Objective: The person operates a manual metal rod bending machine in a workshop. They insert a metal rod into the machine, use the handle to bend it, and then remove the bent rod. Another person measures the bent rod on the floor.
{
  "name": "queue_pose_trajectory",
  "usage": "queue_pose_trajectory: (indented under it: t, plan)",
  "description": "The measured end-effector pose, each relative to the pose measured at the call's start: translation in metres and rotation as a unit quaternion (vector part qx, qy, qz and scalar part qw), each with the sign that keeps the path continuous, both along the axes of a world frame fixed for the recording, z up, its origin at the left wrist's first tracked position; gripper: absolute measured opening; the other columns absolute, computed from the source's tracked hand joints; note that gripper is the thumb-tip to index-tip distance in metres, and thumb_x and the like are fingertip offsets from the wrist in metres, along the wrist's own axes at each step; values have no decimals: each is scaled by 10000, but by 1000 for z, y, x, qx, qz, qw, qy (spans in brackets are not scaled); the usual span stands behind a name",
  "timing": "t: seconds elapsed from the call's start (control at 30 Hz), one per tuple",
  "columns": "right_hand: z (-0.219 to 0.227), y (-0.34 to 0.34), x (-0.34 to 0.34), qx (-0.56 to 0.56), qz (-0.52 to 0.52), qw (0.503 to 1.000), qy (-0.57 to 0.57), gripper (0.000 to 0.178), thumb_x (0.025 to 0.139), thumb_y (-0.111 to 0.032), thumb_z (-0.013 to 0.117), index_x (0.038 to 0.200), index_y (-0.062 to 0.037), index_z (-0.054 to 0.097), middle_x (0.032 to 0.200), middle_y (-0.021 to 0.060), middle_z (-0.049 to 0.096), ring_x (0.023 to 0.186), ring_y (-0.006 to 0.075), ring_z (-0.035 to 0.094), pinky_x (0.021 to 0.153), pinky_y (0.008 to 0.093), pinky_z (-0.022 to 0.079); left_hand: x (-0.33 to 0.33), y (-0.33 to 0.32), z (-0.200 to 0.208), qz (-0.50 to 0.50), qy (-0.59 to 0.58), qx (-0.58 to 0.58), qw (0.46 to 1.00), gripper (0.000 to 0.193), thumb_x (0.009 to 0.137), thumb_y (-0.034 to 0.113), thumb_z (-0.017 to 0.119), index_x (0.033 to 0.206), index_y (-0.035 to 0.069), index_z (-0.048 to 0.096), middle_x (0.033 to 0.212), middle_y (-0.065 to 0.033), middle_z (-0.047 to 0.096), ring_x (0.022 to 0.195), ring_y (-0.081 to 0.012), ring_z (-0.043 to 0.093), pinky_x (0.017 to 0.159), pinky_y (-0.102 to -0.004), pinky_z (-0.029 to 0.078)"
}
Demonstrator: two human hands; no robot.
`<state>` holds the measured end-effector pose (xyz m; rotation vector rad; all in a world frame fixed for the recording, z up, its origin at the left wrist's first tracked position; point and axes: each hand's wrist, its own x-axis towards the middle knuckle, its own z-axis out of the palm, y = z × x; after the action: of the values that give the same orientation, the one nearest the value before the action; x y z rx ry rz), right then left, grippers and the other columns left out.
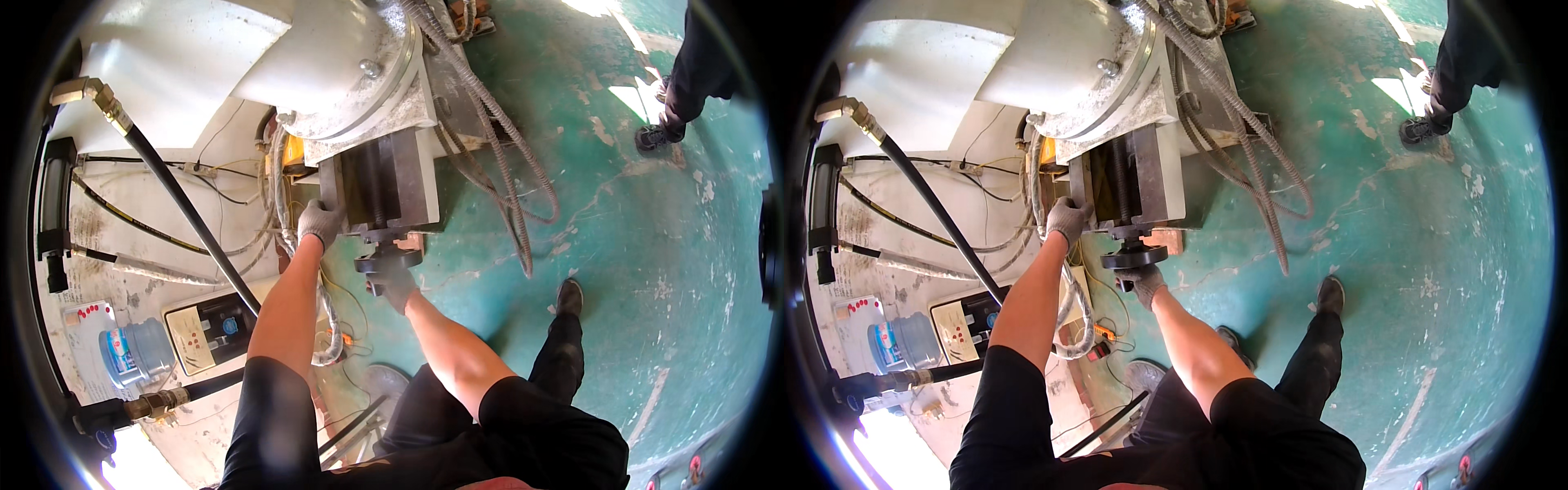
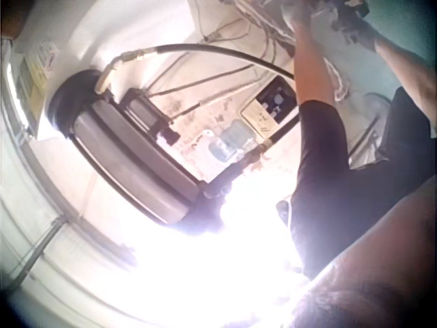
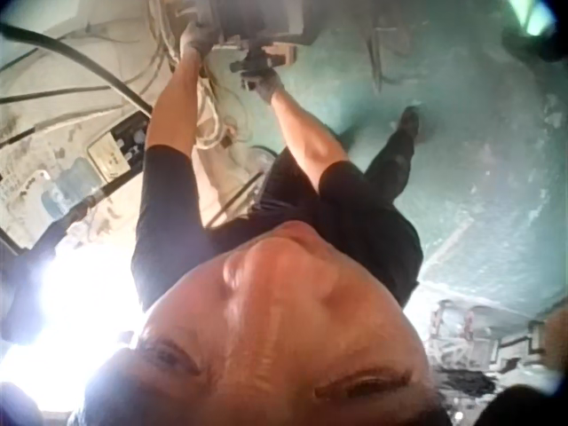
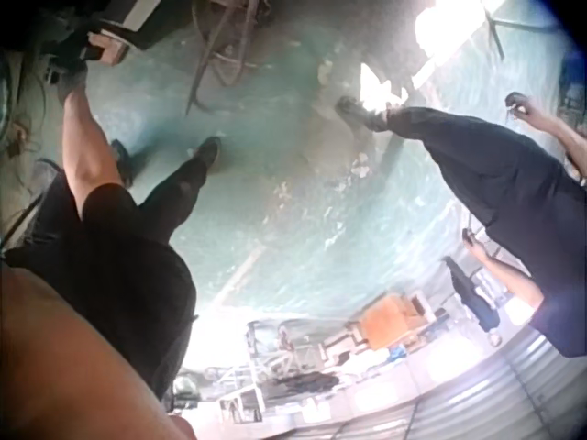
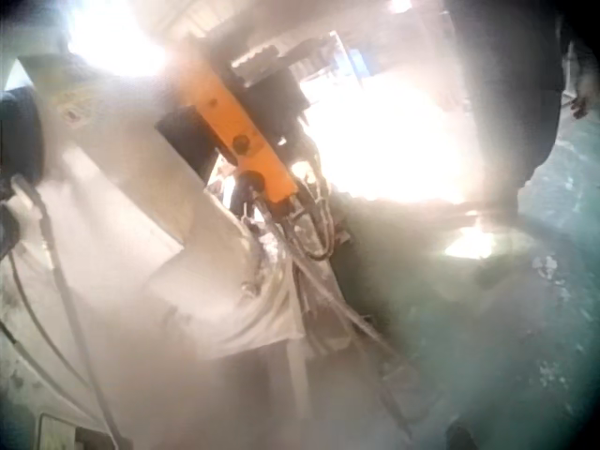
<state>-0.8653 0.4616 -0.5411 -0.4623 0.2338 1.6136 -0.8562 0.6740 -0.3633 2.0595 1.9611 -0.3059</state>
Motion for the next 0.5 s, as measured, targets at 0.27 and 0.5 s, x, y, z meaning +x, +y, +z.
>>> queue_pose_trajectory:
  t: [0.27, 0.5]
  plan:
    - [27, -8, 26, -16, 27, 992, -119, 349, 870, -137, 893, 1175, -95, 726, 965, 30, 747, 805, 182, 704, 715, 375, 569, -9, 2, -4, -4, -5, -1, 1000, 625, 876, 526, 807, 1176, -18, 734, 1132, -256, 798, 1113, -400, 770, 997, -466, 582]
    - [-1, -4, 18, -64, -5, 829, -555, 399, 883, -230, 856, 1231, -101, 710, 1131, 110, 813, 1014, 300, 772, 869, 410, 598, -1, 2, 0, -18, 6, 8, 1000, 603, 888, 501, 806, 1189, -16, 728, 1152, -257, 794, 1123, -405, 766, 1007, -470, 578]
